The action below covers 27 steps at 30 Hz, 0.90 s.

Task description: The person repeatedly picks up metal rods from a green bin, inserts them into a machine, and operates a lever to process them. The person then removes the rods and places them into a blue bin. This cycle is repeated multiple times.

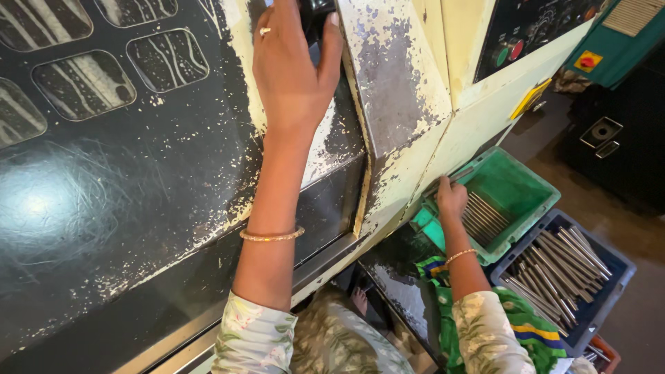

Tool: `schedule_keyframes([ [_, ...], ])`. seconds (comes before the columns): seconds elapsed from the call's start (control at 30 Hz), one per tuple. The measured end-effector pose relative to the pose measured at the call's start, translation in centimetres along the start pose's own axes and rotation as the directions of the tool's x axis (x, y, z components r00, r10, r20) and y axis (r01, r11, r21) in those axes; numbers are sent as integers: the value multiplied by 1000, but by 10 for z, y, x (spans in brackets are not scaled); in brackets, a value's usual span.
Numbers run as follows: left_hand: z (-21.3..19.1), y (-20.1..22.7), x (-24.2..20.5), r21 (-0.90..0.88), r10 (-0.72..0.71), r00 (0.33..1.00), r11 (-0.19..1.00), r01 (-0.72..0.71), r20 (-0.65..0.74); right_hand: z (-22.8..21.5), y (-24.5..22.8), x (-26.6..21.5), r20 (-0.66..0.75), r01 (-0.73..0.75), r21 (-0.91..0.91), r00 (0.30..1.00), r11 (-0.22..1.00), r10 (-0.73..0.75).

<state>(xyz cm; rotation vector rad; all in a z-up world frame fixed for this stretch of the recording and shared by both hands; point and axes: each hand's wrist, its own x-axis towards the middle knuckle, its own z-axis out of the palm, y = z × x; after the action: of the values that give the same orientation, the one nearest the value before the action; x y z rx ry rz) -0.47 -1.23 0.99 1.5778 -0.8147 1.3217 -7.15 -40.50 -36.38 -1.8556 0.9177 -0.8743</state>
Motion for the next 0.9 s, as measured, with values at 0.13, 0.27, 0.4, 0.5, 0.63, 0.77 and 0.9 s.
schedule_keyframes([
  [0.13,1,1,1,14,-12,1000,1000,12,-7,1,-2,0,-6,-5,9,1000,1000,5],
  [0.27,-2,-1,-1,22,15,1000,1000,-15,5,1,-2,1,-16,-10,-60,1000,998,9],
  [0.4,-1,-7,-4,37,31,999,999,-32,31,0,-3,1,-12,-5,-82,1000,997,4],
  [0.5,0,-11,-6,58,22,999,998,-24,42,2,-4,-1,-19,-30,-78,999,996,28],
  [0.63,1,-12,-7,72,44,999,996,-46,25,2,3,4,-18,-41,-42,999,998,41],
  [0.77,0,-11,-9,42,47,999,998,-47,21,1,18,7,61,-10,166,998,986,0],
  [0.9,0,-11,-7,62,22,999,998,-24,36,-12,8,-6,-29,41,611,999,790,-30],
])
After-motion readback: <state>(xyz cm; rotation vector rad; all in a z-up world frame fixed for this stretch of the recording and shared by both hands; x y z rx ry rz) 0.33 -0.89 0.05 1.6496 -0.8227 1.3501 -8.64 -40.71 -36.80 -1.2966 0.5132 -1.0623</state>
